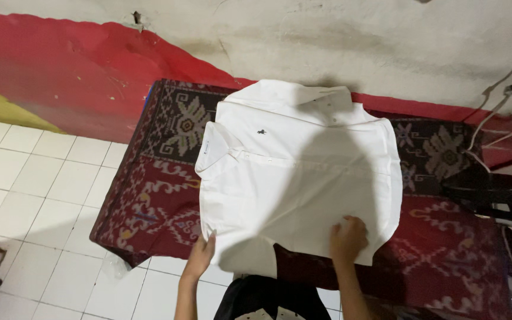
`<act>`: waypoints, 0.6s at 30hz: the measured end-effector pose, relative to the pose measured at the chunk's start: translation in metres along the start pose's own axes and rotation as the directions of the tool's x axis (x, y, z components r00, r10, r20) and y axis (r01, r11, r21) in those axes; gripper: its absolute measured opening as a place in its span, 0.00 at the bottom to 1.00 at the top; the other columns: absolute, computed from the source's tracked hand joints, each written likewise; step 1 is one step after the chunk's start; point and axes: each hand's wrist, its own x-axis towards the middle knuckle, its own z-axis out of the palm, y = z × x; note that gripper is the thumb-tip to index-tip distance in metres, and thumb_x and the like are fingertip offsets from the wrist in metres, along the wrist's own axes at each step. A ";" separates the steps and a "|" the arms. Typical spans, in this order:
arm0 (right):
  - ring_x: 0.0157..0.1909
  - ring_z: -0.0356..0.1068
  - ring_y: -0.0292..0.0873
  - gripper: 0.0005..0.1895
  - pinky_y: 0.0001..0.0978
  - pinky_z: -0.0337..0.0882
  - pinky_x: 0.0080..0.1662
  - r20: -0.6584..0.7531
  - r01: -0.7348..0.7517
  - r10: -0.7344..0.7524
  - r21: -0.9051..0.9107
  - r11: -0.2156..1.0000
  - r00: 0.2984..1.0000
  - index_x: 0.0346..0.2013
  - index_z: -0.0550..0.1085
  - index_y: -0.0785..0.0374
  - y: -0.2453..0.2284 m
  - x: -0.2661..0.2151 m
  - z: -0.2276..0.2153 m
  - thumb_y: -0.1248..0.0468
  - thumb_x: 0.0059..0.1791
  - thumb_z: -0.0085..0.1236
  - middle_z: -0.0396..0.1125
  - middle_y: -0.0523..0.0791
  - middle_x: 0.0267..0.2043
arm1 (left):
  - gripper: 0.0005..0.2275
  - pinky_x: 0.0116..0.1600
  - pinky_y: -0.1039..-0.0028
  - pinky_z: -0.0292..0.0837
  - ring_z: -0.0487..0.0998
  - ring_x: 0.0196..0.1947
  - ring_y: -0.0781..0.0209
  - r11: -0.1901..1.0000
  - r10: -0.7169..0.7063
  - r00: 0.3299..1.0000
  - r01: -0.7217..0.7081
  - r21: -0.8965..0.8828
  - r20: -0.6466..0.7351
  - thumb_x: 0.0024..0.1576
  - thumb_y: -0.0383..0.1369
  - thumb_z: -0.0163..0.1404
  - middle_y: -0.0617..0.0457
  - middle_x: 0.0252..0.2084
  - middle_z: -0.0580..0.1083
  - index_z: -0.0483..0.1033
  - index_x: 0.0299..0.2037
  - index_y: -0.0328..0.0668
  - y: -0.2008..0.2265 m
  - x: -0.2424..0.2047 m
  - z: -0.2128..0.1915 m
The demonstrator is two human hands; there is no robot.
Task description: The person takes a white shirt from a laundry basket, spreads it across a table covered with a patterned cloth, buttons the shirt, folds the sleeves and sides, and presses the shirt using an iron.
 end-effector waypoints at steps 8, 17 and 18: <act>0.72 0.56 0.51 0.22 0.58 0.50 0.71 0.290 0.442 -0.454 0.111 0.890 0.842 0.57 0.70 0.59 -0.112 -0.024 0.036 0.57 0.50 0.57 0.61 0.48 0.68 | 0.28 0.66 0.57 0.67 0.74 0.61 0.42 0.688 -0.053 0.930 0.299 0.661 -0.364 0.63 0.41 0.44 0.37 0.61 0.72 0.53 0.70 0.32 0.051 -0.005 0.005; 0.79 0.41 0.54 0.38 0.63 0.42 0.72 0.150 0.253 -0.418 0.602 0.758 0.896 0.74 0.55 0.58 -0.031 0.005 0.028 0.41 0.55 0.38 0.46 0.51 0.78 | 0.26 0.74 0.53 0.43 0.45 0.76 0.46 0.506 0.508 0.861 -0.326 0.798 0.029 0.63 0.48 0.38 0.48 0.78 0.50 0.59 0.72 0.55 0.060 0.083 0.072; 0.79 0.40 0.52 0.40 0.64 0.40 0.71 0.198 -0.049 -0.296 0.894 0.446 0.935 0.75 0.53 0.56 -0.007 0.010 0.023 0.37 0.54 0.34 0.44 0.49 0.79 | 0.26 0.75 0.53 0.41 0.43 0.77 0.48 0.487 0.468 0.884 -0.258 0.834 0.000 0.64 0.48 0.35 0.50 0.78 0.47 0.54 0.73 0.57 0.051 0.084 0.072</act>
